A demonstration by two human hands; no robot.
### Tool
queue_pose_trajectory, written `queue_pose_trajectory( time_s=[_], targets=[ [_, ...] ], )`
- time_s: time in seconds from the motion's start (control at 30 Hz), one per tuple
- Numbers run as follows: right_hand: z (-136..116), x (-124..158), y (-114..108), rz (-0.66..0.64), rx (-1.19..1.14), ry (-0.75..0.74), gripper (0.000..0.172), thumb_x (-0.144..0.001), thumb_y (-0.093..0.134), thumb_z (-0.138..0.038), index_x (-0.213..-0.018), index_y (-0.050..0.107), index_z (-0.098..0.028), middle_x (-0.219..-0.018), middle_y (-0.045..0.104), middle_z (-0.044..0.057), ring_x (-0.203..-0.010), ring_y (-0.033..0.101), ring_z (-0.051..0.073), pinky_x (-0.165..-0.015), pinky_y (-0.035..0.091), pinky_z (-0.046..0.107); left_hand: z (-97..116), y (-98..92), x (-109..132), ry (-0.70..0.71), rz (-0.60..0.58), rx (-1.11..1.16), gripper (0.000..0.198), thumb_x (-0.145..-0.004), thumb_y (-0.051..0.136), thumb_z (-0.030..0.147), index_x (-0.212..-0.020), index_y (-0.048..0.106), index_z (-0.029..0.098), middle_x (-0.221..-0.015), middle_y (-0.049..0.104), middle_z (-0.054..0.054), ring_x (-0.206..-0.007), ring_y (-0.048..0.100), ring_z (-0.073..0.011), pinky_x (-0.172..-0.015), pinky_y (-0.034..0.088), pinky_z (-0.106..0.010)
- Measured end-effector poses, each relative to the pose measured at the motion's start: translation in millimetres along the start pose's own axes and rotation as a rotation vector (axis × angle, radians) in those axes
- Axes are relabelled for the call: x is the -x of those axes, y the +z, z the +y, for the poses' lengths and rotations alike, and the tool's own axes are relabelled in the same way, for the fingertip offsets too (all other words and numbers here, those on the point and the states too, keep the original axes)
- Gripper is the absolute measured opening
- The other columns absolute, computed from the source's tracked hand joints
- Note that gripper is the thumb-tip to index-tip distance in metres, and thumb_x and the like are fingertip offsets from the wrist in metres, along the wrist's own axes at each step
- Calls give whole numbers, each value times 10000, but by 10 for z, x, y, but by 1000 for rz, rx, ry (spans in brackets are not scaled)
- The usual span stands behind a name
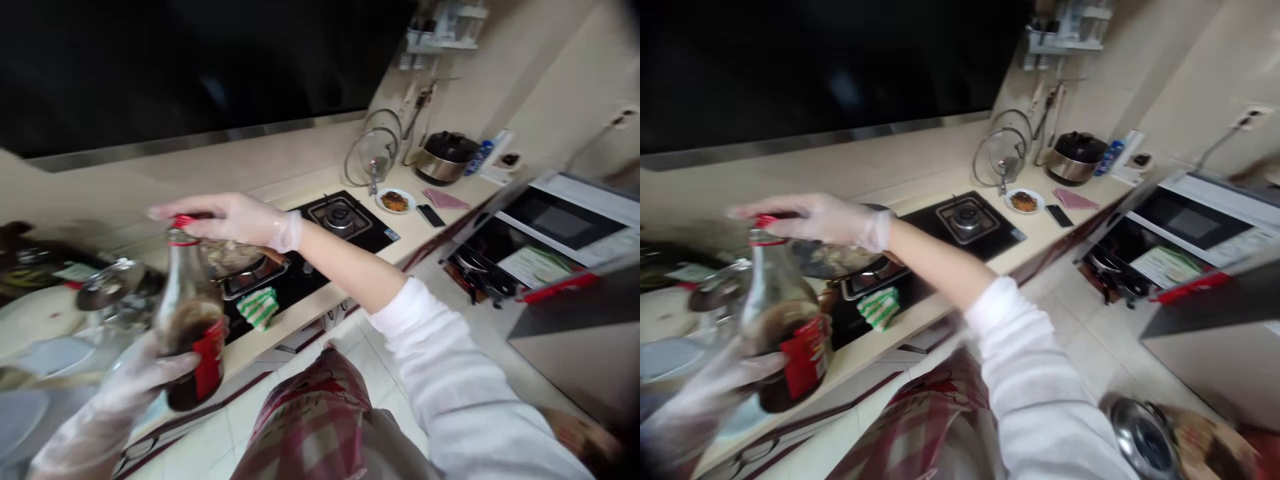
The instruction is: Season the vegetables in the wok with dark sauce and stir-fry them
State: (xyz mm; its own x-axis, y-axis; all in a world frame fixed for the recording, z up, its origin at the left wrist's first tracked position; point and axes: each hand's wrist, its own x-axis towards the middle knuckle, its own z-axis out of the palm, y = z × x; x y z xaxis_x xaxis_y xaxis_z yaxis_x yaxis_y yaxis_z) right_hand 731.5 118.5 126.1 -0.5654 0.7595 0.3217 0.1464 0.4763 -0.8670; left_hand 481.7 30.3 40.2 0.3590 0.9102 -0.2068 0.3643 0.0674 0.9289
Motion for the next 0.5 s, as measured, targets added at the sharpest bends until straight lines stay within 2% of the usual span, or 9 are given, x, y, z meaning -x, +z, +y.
queue_pose_trajectory(
  time_s=[0.1, 0.2, 0.3, 0.37, 0.43, 0.5],
  targets=[
    [-56, 30, -25, -129, -130, -104, 230, -849, 686, -40, -998, 752, -203, -1225, 748, -12, -1237, 623, 139, -1106, 452, 252, -122, -87, 64, 34, -181, 132, 490, -685, 799, 553, -1118, 721, 340, -1014, 781, 49, -940, 677, -257, -862, 520, -378],
    [-135, -17, -6, -254, -91, -71, 284, -800, 677, 18, -988, 766, -176, -1132, 769, 22, -1099, 675, 150, -1011, 504, 262, -218, -133, 151, 82, -241, 246, 494, -652, 795, 431, -1119, 712, 294, -983, 766, 23, -898, 674, -260, -817, 527, -359],
    [-279, -107, 77, -311, 26, -39, 245, -809, 651, 29, -943, 743, -154, -1009, 763, 13, -927, 675, 116, -880, 520, 228, -266, -124, 215, 99, -196, 291, 508, -623, 801, 382, -1105, 707, 249, -977, 752, -16, -889, 672, -270, -813, 536, -362],
    [-364, -174, 150, -315, 145, 20, 167, -833, 654, 2, -882, 707, -149, -876, 736, -4, -786, 646, 96, -778, 509, 212, -266, -92, 224, 98, -133, 234, 494, -632, 819, 371, -1087, 700, 221, -964, 742, -33, -882, 666, -258, -829, 532, -356],
    [-406, -225, 221, -266, 298, 151, 78, -893, 657, -105, -837, 658, -158, -720, 673, -27, -633, 587, 90, -652, 471, 213, -239, -41, 210, 92, -13, 162, 507, -645, 847, 355, -1101, 676, 213, -978, 735, -37, -910, 661, -248, -871, 519, -351],
    [-398, -249, 275, -188, 439, 304, 196, -965, 615, -301, -812, 615, -179, -598, 593, -46, -516, 513, 99, -559, 411, 232, -196, 14, 182, 81, 123, 127, 537, -648, 866, 345, -1120, 644, 216, -1001, 729, -36, -935, 657, -244, -899, 509, -358]
  ],
)
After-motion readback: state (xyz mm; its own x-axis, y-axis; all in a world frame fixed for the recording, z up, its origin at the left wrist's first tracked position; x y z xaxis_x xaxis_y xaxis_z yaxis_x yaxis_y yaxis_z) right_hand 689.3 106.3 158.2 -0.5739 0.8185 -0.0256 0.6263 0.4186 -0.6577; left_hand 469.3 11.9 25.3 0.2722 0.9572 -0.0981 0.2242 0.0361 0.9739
